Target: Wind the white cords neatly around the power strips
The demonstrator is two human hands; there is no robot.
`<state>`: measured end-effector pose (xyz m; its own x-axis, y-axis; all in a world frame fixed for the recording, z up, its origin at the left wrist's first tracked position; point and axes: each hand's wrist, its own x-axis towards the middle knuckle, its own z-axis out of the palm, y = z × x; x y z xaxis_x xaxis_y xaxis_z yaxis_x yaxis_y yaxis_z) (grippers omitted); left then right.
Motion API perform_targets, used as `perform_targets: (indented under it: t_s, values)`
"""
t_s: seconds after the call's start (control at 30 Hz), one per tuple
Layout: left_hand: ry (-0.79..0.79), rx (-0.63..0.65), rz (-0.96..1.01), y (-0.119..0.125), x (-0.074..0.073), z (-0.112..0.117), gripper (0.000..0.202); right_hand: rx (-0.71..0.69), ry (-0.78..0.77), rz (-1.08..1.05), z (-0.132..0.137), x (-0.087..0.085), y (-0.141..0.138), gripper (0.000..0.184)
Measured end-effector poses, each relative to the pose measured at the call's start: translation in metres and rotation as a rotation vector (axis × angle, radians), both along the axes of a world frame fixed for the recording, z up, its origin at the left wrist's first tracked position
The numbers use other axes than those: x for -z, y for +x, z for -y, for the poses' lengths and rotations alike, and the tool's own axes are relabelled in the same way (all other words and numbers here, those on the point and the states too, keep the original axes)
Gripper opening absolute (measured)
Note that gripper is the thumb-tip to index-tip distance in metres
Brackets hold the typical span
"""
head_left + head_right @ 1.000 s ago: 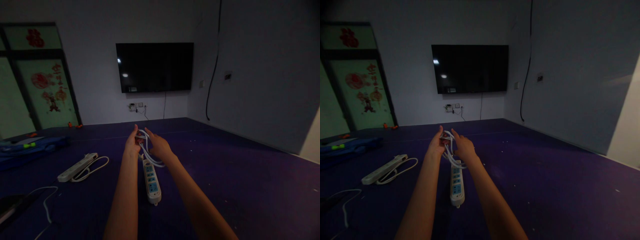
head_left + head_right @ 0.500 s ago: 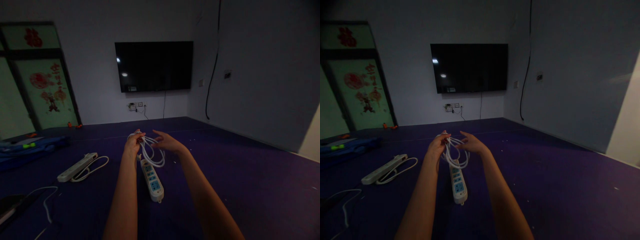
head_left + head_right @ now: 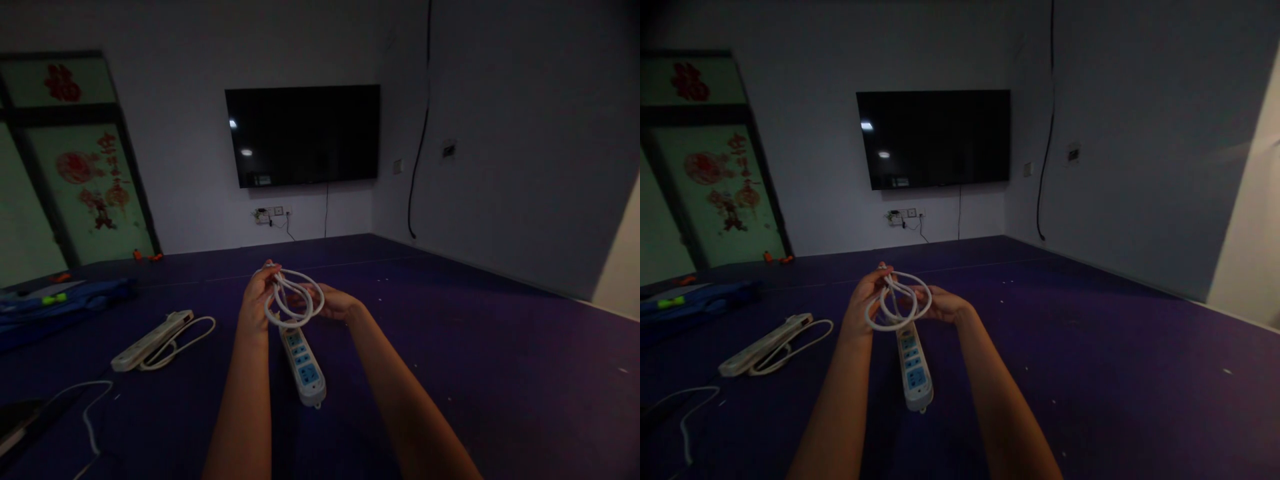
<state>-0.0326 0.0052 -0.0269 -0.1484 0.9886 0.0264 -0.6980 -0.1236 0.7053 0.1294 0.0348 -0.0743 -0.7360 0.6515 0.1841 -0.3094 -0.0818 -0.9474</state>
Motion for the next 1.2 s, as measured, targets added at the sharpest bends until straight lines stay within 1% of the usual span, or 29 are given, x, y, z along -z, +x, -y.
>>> perform_targets:
  t_s: [0.07, 0.13, 0.3, 0.4, 0.5, 0.57, 0.6, 0.67, 0.73, 0.87, 0.97, 1.1, 1.2]
  values:
    - [0.007, -0.001, 0.025, 0.001, -0.003, 0.0, 0.021, -0.035, -0.024, -0.052, 0.004, -0.002, -0.002, 0.051]
    - [0.012, 0.006, 0.029, 0.001, -0.004, -0.001, 0.022, -0.027, -0.05, -0.055, 0.007, -0.004, -0.003, 0.049]
    - [0.025, -0.003, 0.011, 0.001, 0.0, -0.004, 0.029, 0.05, -0.057, 0.053, 0.003, -0.006, -0.003, 0.038]
    - [0.029, 0.006, -0.018, 0.0, 0.002, -0.006, 0.029, 0.049, -0.013, 0.139, -0.001, -0.011, 0.001, 0.035]
    - [0.034, 0.041, -0.055, -0.003, 0.001, -0.006, 0.021, 0.035, 0.063, 0.207, 0.0, -0.02, 0.008, 0.039]
    - [0.041, 0.057, -0.064, -0.007, 0.0, -0.006, 0.005, 0.039, 0.118, 0.273, 0.003, -0.026, 0.014, 0.042]
    - [0.043, 0.063, -0.061, -0.009, -0.001, -0.006, 0.008, 0.049, 0.15, 0.309, 0.005, -0.029, 0.017, 0.044]
    - [0.043, 0.069, -0.051, -0.014, -0.001, -0.006, 0.028, 0.087, 0.218, 0.383, 0.007, -0.033, 0.022, 0.047]
    - [0.026, 0.059, -0.034, -0.019, 0.001, -0.008, 0.036, 0.14, 0.27, 0.472, 0.009, -0.035, 0.027, 0.048]
    - [-0.043, -0.016, 0.078, -0.025, 0.006, -0.011, 0.029, 0.211, 0.272, 0.639, 0.014, -0.042, 0.036, 0.042]
    - [-0.075, -0.027, 0.121, -0.026, 0.008, -0.013, 0.027, 0.251, 0.248, 0.685, 0.019, -0.049, 0.042, 0.038]
    - [-0.101, -0.021, 0.128, -0.024, 0.006, -0.014, 0.033, 0.328, 0.214, 0.706, 0.024, -0.057, 0.052, 0.038]
    - [-0.119, -0.035, 0.114, -0.02, 0.007, -0.016, 0.038, 0.42, 0.197, 0.714, 0.028, -0.061, 0.059, 0.039]
